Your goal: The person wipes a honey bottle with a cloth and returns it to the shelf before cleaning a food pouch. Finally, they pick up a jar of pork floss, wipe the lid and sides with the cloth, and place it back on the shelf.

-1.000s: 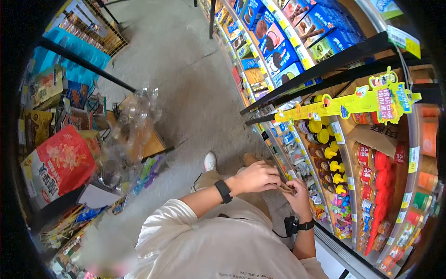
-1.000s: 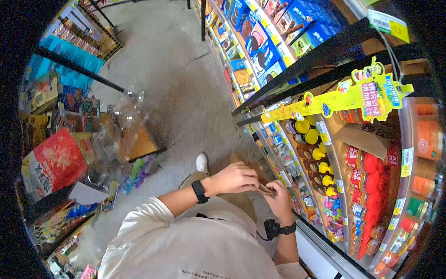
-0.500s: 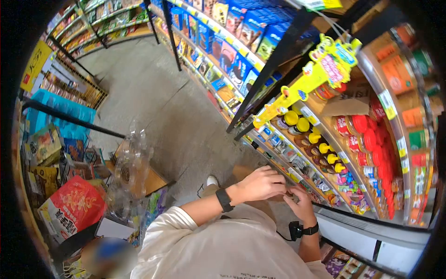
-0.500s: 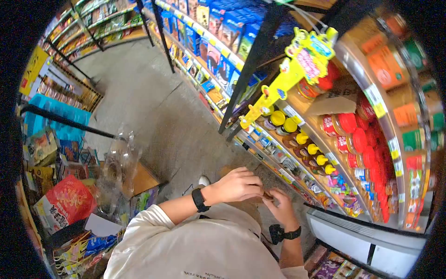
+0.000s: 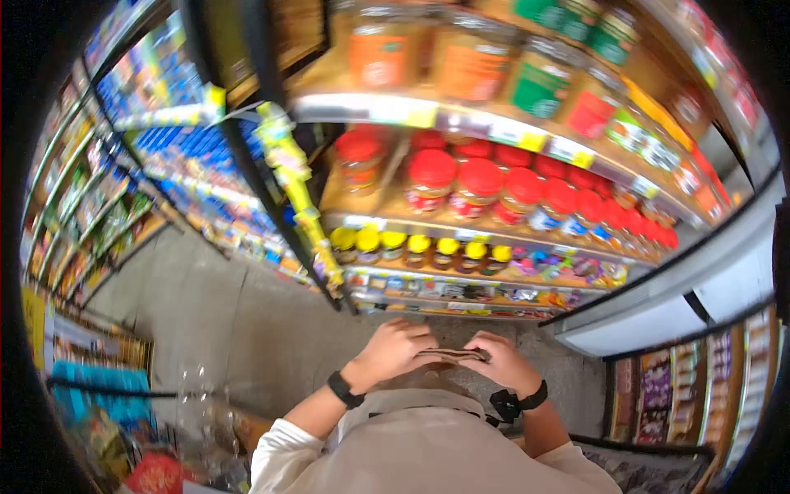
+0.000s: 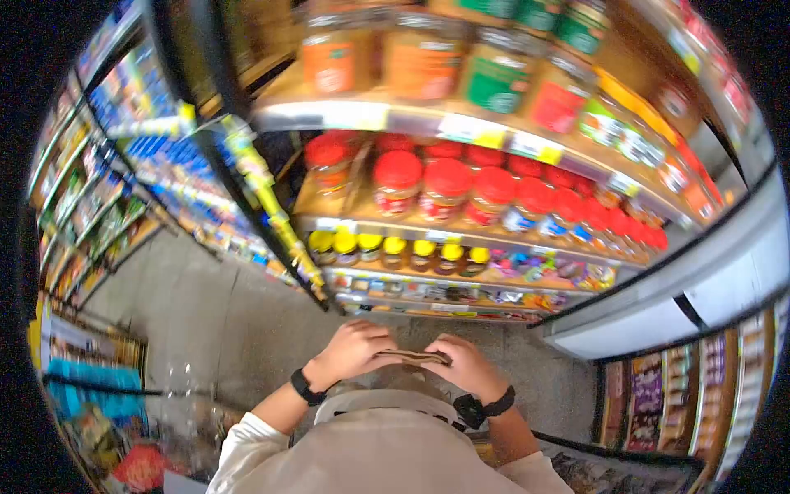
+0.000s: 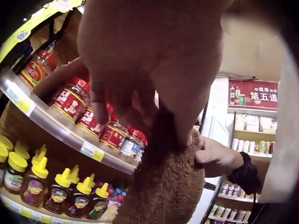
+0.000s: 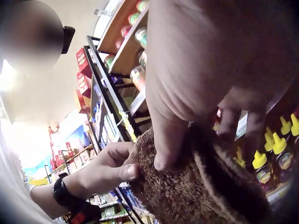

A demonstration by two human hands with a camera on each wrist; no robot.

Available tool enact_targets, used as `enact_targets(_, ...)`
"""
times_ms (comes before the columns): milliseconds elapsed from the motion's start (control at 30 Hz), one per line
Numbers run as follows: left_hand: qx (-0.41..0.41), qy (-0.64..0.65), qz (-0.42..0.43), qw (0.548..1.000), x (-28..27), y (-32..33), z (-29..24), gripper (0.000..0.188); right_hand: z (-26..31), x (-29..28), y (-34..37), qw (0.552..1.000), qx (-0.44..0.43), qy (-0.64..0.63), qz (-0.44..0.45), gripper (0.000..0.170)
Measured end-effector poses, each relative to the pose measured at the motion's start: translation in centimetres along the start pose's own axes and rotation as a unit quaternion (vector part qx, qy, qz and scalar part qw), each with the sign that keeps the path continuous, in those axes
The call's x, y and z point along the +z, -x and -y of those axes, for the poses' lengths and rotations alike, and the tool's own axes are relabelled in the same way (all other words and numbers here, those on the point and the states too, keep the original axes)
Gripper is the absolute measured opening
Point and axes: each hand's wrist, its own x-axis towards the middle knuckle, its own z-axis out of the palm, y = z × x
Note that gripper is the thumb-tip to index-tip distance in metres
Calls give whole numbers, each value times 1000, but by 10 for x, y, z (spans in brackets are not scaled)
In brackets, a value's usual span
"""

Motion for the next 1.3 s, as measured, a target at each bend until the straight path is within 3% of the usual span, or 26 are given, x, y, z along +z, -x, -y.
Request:
enact_targets(67,18,4,-109,994,2,-23,-10,20,-10,-20,15,999,12,-6,-38,21)
enact_targets(167,7,25,-135,990,13,-55,-25,15,-23,-42,35,996,27,-9,-82,22)
enact_targets(333,46,23,-72,996,39,-99,-39,17,-58,-71,64,993,17,34,-114,22)
enact_targets(400,-48,185,-74,979,49,-115,-48,19,-70,-81,75,986,-6,-32,-165,21)
enact_targets(500,-51,186,-27,981,67,-139,-47,19,-88,-92,81,980,21,-60,-191,21)
enact_targets(567,-55,186,-20,981,70,-153,-49,20,-89,-103,85,976,30,-59,-206,21)
enact_targets(633,-60,240,-47,968,72,-162,-47,22,-83,-115,90,968,87,-138,-191,21)
enact_targets(700,-81,244,-26,966,71,-167,-49,23,-90,-119,95,970,70,-101,-209,21)
enact_targets(767,-51,243,-23,968,69,-174,-50,22,-96,-123,97,973,-5,11,-232,19)
enact_targets(900,-28,260,-25,965,64,-181,-56,25,-89,-130,99,972,10,-7,-236,18)
enact_targets(967,-29,278,-15,960,66,-181,-54,23,-82,-135,96,962,-37,-40,-267,18)
enact_targets(1033,-37,335,-56,940,69,-180,-49,28,-74,-140,94,964,-16,-64,-259,20)
enact_targets(1067,-37,383,-54,921,72,-179,-41,41,-71,-141,92,961,-4,-102,-257,20)
enact_targets(1100,-72,442,-22,894,74,-178,-40,54,-69,-141,88,957,8,-139,-255,21)
enact_targets(1167,-58,495,47,866,71,-190,-52,60,-65,-146,79,953,17,-148,-263,22)
enact_targets(1200,-16,421,74,904,84,-189,-41,64,-59,-150,73,947,9,-162,-276,22)
enact_targets(1233,-7,423,81,902,95,-186,-33,64,-54,-153,68,942,2,-176,-288,22)
enact_targets(1300,-156,498,101,847,107,-191,-26,63,-52,-160,61,932,18,-209,-295,23)
